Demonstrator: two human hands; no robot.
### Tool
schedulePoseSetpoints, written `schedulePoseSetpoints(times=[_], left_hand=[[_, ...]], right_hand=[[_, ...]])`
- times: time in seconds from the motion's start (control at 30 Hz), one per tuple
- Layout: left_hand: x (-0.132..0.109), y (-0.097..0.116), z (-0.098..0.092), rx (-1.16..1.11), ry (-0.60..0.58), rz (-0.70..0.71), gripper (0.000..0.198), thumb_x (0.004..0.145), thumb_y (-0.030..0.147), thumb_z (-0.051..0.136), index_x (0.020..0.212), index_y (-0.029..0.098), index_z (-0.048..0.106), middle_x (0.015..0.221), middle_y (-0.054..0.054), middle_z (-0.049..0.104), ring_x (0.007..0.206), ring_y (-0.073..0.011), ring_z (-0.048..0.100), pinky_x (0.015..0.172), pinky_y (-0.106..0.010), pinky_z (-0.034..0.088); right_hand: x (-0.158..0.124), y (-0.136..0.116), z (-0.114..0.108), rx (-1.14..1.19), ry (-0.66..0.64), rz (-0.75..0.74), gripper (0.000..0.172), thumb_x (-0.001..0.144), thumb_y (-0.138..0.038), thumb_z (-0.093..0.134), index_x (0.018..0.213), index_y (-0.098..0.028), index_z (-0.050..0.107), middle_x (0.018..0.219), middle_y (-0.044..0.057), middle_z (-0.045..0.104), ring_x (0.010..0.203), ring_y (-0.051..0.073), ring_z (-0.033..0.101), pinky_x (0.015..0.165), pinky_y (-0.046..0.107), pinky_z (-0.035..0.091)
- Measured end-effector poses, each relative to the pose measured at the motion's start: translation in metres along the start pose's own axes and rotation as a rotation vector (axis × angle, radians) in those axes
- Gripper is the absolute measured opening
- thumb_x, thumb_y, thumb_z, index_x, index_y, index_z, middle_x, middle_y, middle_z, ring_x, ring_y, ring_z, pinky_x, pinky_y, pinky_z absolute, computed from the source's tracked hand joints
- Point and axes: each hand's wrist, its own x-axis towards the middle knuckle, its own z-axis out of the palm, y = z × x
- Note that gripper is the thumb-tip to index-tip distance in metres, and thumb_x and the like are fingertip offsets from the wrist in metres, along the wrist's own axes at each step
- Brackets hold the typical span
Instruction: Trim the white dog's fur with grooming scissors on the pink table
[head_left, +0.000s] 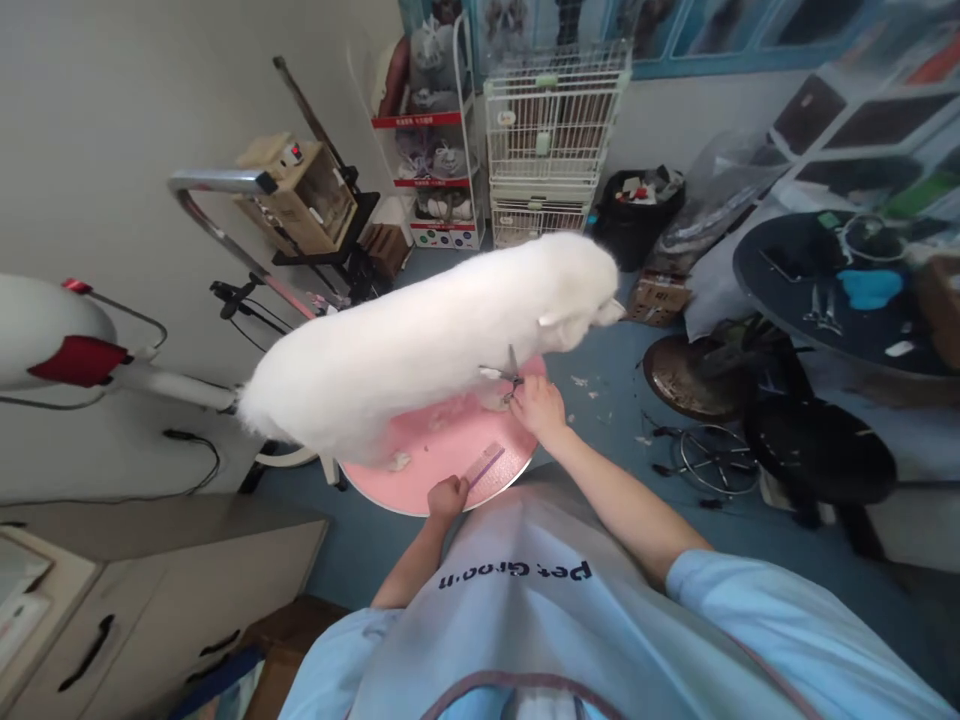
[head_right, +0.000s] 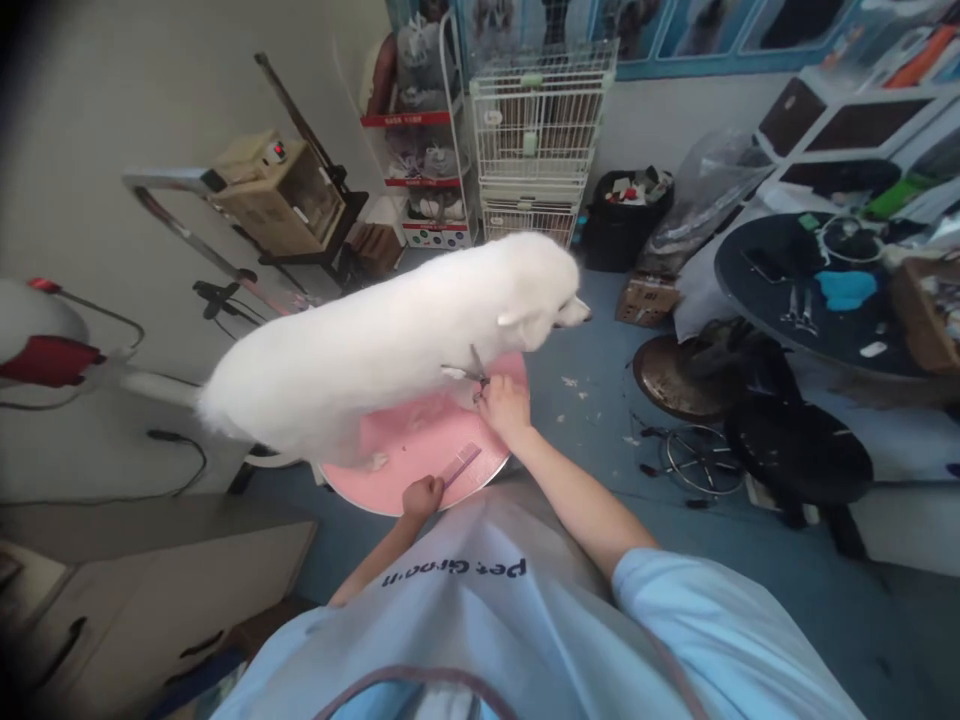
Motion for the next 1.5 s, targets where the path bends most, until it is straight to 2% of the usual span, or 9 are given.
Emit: schedulePoseSetpoints(times=[0.1, 0.27, 0.4, 0.6, 0.77, 1.0, 1.13, 1.27, 1.5], left_hand=[[-0.001, -0.001, -0.003, 0.030, -0.016, 0.013, 0.060, 0.104, 0.044, 0.020, 0.096, 0.014, 0.071, 0.102, -0.016, 0.075, 0.098, -0.0251, 0.069, 0.076, -0.032, 0.041], [-0.003, -0.001, -0.006, 0.057, -0.029, 0.025, 0.056, 0.104, 0.043, 0.022, 0.095, 0.015, 0.069, 0.100, -0.018, 0.074, 0.094, -0.0264, 0.068, 0.074, -0.034, 0.042], [-0.004, 0.001, -0.008, 0.100, -0.046, 0.033, 0.058, 0.104, 0.042, 0.019, 0.098, 0.015, 0.069, 0.101, -0.018, 0.074, 0.098, -0.0291, 0.068, 0.075, -0.036, 0.045], [-0.005, 0.004, -0.013, 0.189, -0.091, 0.053, 0.050, 0.104, 0.036, 0.021, 0.106, 0.026, 0.070, 0.104, -0.013, 0.073, 0.102, -0.0302, 0.069, 0.078, -0.039, 0.050], [-0.003, 0.003, -0.011, 0.182, -0.049, 0.090, 0.058, 0.103, 0.031, 0.014, 0.093, 0.013, 0.068, 0.091, -0.015, 0.072, 0.091, -0.0304, 0.070, 0.071, -0.033, 0.046], [-0.009, 0.009, -0.019, 0.115, -0.015, 0.082, 0.050, 0.103, 0.030, 0.021, 0.085, 0.012, 0.065, 0.087, -0.017, 0.072, 0.086, -0.0269, 0.070, 0.068, -0.030, 0.042], [-0.024, 0.024, -0.042, 0.141, -0.026, 0.161, 0.059, 0.099, 0.019, 0.010, 0.075, 0.009, 0.062, 0.070, -0.014, 0.063, 0.077, -0.0232, 0.068, 0.066, -0.029, 0.037], [-0.038, 0.033, -0.060, 0.035, 0.036, 0.154, 0.041, 0.097, 0.020, 0.033, 0.066, 0.017, 0.059, 0.060, -0.006, 0.054, 0.057, -0.0141, 0.055, 0.059, -0.026, 0.032], [-0.039, 0.026, -0.054, -0.121, 0.143, 0.175, 0.040, 0.095, 0.021, 0.039, 0.055, 0.020, 0.044, 0.050, 0.005, 0.033, 0.043, -0.0092, 0.040, 0.056, -0.028, 0.024]], right_hand=[[0.002, -0.004, 0.002, 0.098, -0.100, 0.081, 0.029, 0.103, -0.024, 0.035, 0.124, -0.012, 0.051, 0.118, 0.018, 0.066, 0.102, 0.025, 0.067, 0.082, 0.032, 0.045], [0.004, -0.006, 0.003, 0.203, -0.042, 0.061, 0.031, 0.102, -0.033, 0.043, 0.121, -0.010, 0.052, 0.118, 0.020, 0.068, 0.110, 0.028, 0.065, 0.090, 0.034, 0.044], [0.007, -0.003, 0.002, 0.269, -0.111, 0.127, 0.031, 0.104, -0.025, 0.034, 0.126, -0.011, 0.050, 0.118, 0.019, 0.069, 0.102, 0.026, 0.068, 0.083, 0.033, 0.046], [0.014, 0.016, 0.000, 0.291, -0.010, 0.238, 0.033, 0.102, -0.030, 0.040, 0.127, -0.011, 0.049, 0.126, 0.020, 0.065, 0.112, 0.028, 0.064, 0.086, 0.033, 0.045], [0.017, 0.022, -0.002, 0.318, 0.061, 0.235, 0.033, 0.102, -0.028, 0.039, 0.128, -0.013, 0.050, 0.126, 0.018, 0.066, 0.110, 0.028, 0.065, 0.087, 0.033, 0.045], [0.013, 0.020, -0.009, 0.304, 0.084, 0.254, 0.032, 0.102, -0.025, 0.038, 0.128, -0.014, 0.052, 0.123, 0.018, 0.066, 0.107, 0.026, 0.065, 0.084, 0.033, 0.046], [0.013, 0.026, -0.011, 0.290, 0.172, 0.280, 0.037, 0.098, -0.035, 0.048, 0.125, -0.010, 0.053, 0.121, 0.020, 0.065, 0.111, 0.030, 0.063, 0.090, 0.036, 0.046], [0.017, 0.030, -0.012, 0.380, 0.152, 0.360, 0.030, 0.098, -0.022, 0.040, 0.123, -0.012, 0.053, 0.117, 0.017, 0.067, 0.102, 0.029, 0.066, 0.083, 0.036, 0.047], [0.023, 0.026, -0.023, 0.340, 0.286, 0.284, 0.030, 0.094, -0.028, 0.050, 0.119, -0.012, 0.055, 0.121, 0.020, 0.065, 0.110, 0.031, 0.062, 0.089, 0.038, 0.046]])
